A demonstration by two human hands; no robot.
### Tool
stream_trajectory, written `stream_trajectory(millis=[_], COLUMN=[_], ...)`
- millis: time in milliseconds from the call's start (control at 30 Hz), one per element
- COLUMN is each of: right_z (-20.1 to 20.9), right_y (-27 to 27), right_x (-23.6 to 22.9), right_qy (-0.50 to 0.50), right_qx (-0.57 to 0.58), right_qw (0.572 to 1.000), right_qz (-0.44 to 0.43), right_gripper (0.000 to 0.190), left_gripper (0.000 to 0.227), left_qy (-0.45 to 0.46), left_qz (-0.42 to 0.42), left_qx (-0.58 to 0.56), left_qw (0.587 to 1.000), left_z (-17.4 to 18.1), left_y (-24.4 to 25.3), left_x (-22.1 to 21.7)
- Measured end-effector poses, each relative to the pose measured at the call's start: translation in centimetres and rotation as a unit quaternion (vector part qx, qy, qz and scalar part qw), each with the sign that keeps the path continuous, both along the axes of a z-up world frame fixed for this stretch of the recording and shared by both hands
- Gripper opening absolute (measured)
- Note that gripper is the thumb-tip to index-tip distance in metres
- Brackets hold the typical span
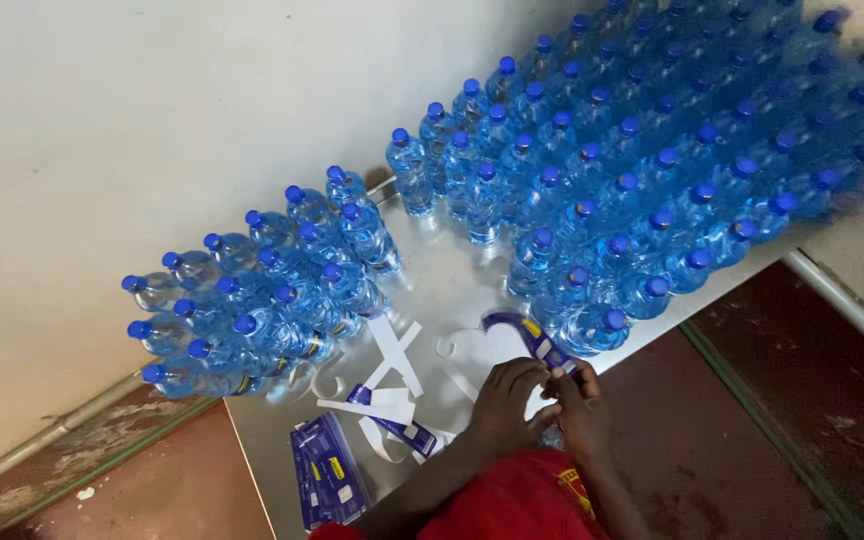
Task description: The person repeatedly picks up a water bottle, wraps a purple label around it, and places it on a metal table among other bottles. They also tear off pieces of white paper from a roll and place them on the table.
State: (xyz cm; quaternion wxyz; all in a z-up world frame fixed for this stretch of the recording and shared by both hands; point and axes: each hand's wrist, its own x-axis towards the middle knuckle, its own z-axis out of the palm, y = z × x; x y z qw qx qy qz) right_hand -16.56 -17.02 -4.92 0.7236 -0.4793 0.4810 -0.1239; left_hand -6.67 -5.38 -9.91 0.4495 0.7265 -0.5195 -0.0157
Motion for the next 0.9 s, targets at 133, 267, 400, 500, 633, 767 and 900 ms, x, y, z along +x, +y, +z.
stream_trajectory(millis=[133,267,400,500,633,767,900], right_z=[-0.4,-1.6,-0.1,-2.3,-3.5,-3.4,-4.4], right_y=[-0.8,-1.1,-1.9,-1.9,-2.2,-1.5,-1.0], right_x=[-1.4,-3.2,-2.2,-2.0,0.6,5.8,12.9], right_qy=[0.009,0.016,-0.137,-0.187,-0.14,-0.184,-0.176], right_qx=[-0.171,-0.254,-0.394,-0.332,-0.164,-0.1,-0.008], right_qw=[0.982,0.966,0.908,0.924,0.976,0.978,0.984], right_qz=[-0.076,-0.052,0.043,0.043,0.029,-0.011,-0.003], right_gripper=[0.032,0.03,0.022,0.017,0.022,0.022,0.031], left_gripper=[0.054,0.114,0.132,0.13,0.083,0.069,0.046], left_qy=[0.193,0.238,0.374,0.402,0.303,0.353,0.528], left_qz=[0.06,0.063,-0.087,-0.001,0.009,0.135,0.197], left_qx=[0.084,-0.033,0.053,0.17,0.181,0.233,0.123], left_qw=[0.976,0.969,0.922,0.9,0.935,0.896,0.817], left_z=[-3.1,-2.0,-0.3,-0.9,-1.5,-2.8,-8.4], left_y=[-2.5,-9.6,-13.8,-13.3,-9.8,-4.1,-0.1], left_x=[5.1,14.6,17.6,18.4,19.1,19.6,19.3])
